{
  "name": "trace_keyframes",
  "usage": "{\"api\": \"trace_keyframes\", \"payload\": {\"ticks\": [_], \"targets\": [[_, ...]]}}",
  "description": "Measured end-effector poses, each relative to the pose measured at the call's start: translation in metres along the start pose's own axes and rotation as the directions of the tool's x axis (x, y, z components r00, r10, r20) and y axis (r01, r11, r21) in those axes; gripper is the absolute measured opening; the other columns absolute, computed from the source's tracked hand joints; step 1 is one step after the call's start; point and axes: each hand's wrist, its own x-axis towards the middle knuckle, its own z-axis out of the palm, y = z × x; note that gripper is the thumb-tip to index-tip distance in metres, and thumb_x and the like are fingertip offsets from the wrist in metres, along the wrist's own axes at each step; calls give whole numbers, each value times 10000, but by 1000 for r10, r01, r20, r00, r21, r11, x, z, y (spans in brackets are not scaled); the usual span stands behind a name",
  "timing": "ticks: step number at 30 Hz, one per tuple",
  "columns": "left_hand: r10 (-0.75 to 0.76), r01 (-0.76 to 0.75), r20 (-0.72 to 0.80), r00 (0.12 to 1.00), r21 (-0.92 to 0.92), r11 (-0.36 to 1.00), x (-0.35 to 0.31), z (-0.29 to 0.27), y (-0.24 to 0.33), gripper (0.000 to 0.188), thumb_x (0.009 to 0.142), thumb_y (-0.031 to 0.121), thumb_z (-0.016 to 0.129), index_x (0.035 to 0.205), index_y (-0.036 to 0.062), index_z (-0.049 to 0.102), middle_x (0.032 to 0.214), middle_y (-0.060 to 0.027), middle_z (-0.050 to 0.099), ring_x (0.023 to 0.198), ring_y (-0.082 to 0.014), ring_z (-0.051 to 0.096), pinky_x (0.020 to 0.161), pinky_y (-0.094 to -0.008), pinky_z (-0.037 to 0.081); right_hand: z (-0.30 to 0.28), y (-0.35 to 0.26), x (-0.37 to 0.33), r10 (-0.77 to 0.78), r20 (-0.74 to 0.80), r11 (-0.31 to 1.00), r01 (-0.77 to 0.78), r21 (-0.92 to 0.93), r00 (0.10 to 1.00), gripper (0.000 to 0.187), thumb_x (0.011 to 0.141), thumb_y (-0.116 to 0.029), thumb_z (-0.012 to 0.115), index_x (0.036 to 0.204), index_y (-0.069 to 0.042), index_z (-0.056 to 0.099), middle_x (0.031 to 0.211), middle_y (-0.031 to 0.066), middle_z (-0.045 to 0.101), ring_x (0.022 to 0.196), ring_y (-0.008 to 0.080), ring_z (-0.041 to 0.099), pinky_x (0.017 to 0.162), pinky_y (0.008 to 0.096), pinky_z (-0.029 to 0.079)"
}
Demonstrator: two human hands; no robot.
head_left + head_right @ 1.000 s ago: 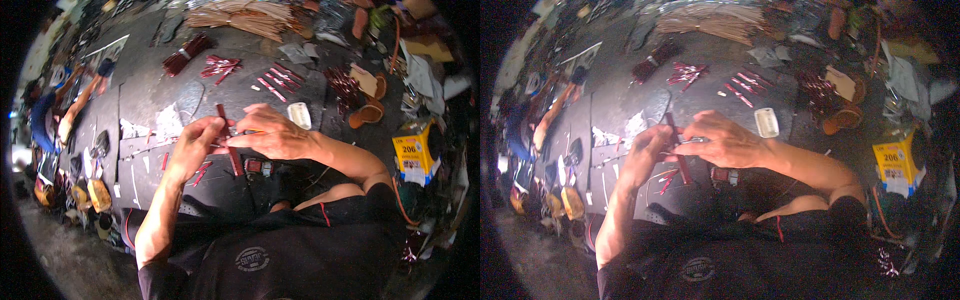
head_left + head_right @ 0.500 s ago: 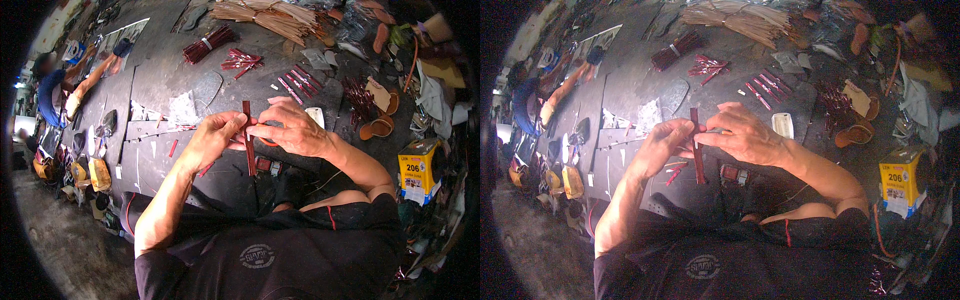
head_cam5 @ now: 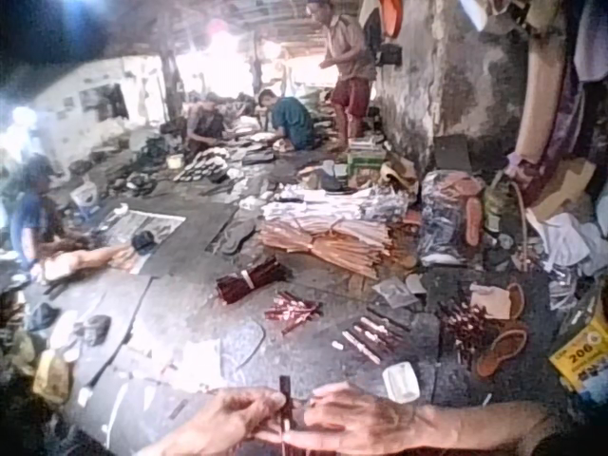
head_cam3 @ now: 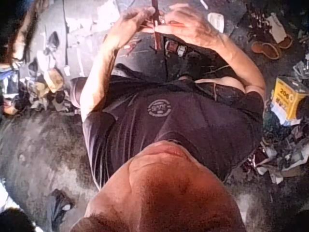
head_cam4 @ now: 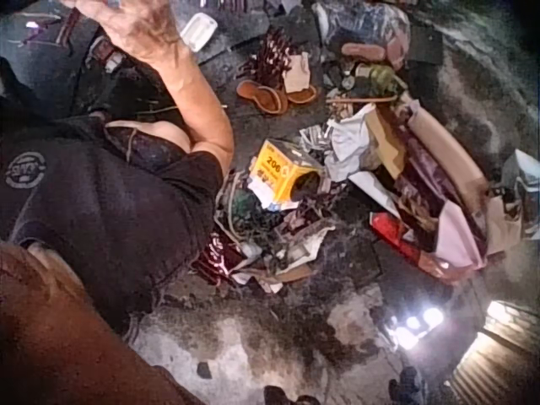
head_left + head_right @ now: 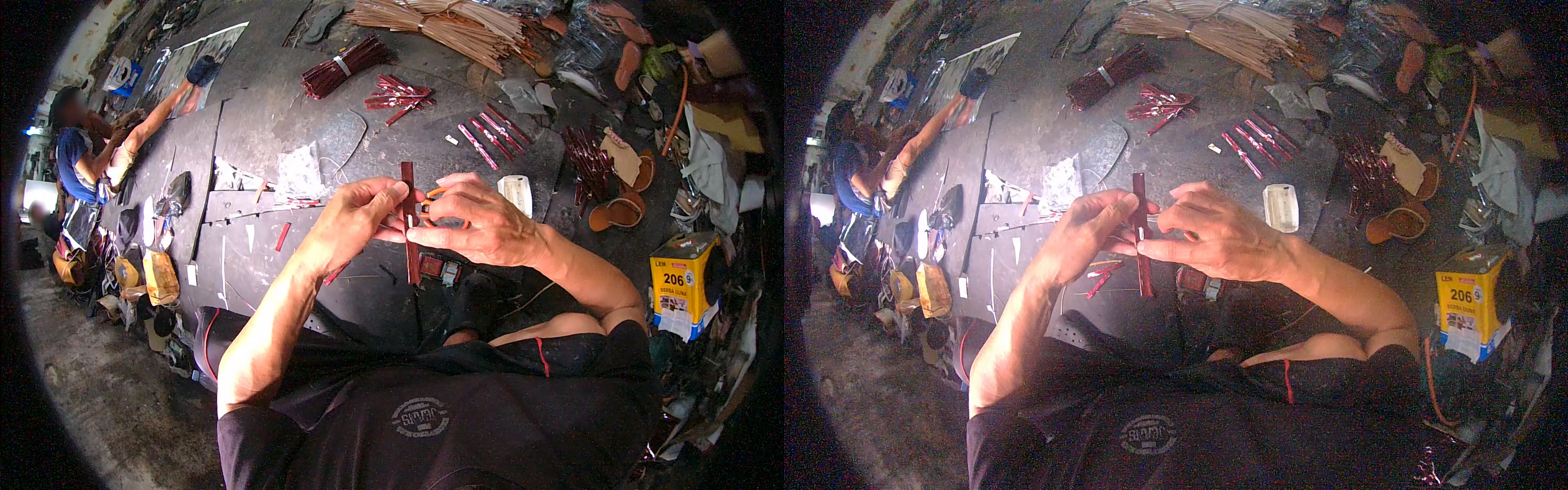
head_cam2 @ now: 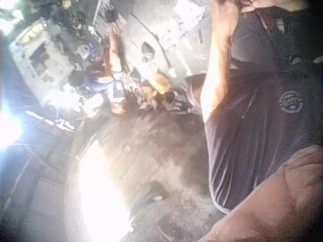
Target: The person repeatedly picks up red strips, folds them, and cuts them with scissors. The person places the cut pieces on the floor and continues the process with new strips.
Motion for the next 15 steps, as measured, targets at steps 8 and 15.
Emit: {"api": "trace_keyframes", "payload": {"ticks": [8, 15], "targets": [[-22, 22, 5, 1000, -9, 1000, 2, 0, 1, 330, 1033, 278, 492, 1103, 0, 655, 926, -67, 673, 826, -127, 657, 787, -301, 579, 3, 6, 0, 74, -41, 997, -75, -31, 996, 406, 762, -61, 704, 1146, -192, 685, 997, 21, 557, 998, 250, 567, 982, 436, 462], [20, -51, -234, 972, -129, 990, 10, 3, -12, 364, 1014, 298, 494, 1204, 9, 607, 1063, -97, 650, 876, -164, 639, 823, -316, 542, 16, -7, -7, 551, -30, 764, -490, 419, 834, 353, 867, -61, 656, 1208, -82, 567, 967, 80, 605, 856, 221, 626, 768, 352, 532]]}}
